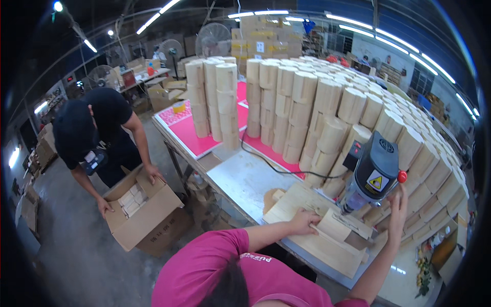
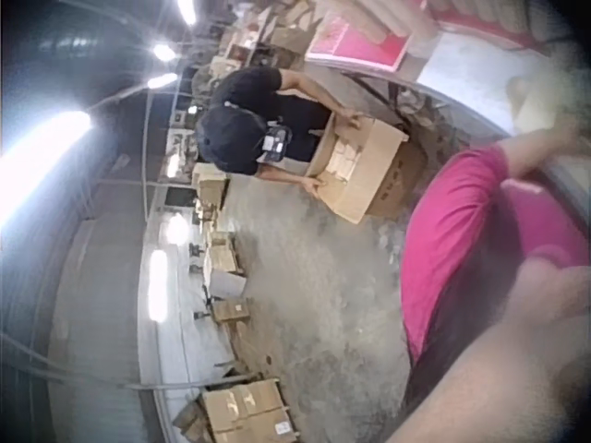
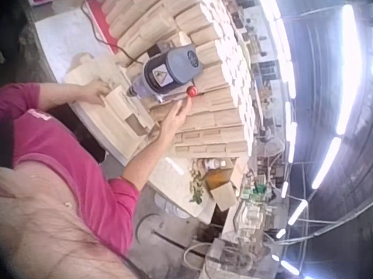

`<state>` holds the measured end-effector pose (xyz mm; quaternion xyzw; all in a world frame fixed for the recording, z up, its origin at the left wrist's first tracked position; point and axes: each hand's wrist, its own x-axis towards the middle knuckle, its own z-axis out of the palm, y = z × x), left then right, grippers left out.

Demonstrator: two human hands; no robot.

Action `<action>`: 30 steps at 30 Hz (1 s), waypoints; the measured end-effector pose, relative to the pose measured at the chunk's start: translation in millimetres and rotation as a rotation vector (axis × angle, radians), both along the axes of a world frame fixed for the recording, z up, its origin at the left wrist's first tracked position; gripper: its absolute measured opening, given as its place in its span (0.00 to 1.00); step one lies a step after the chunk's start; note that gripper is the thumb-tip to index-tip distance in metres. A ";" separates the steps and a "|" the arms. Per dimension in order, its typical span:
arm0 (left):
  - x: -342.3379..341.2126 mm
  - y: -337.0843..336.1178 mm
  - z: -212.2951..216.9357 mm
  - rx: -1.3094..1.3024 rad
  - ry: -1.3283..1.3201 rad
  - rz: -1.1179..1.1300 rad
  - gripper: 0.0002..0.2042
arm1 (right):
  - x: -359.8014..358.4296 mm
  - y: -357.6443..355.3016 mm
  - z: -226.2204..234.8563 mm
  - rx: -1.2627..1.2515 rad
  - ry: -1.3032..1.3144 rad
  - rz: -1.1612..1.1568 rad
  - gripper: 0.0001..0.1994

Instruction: Operating a drill press to create holes in cylindrical wooden furniture components.

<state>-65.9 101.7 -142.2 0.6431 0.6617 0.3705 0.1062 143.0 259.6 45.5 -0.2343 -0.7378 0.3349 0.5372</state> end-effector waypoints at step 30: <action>-68.5 -108.9 94.4 -0.274 -1.179 0.392 0.15 | 37.7 -88.2 -100.3 -0.113 -0.595 0.180 0.13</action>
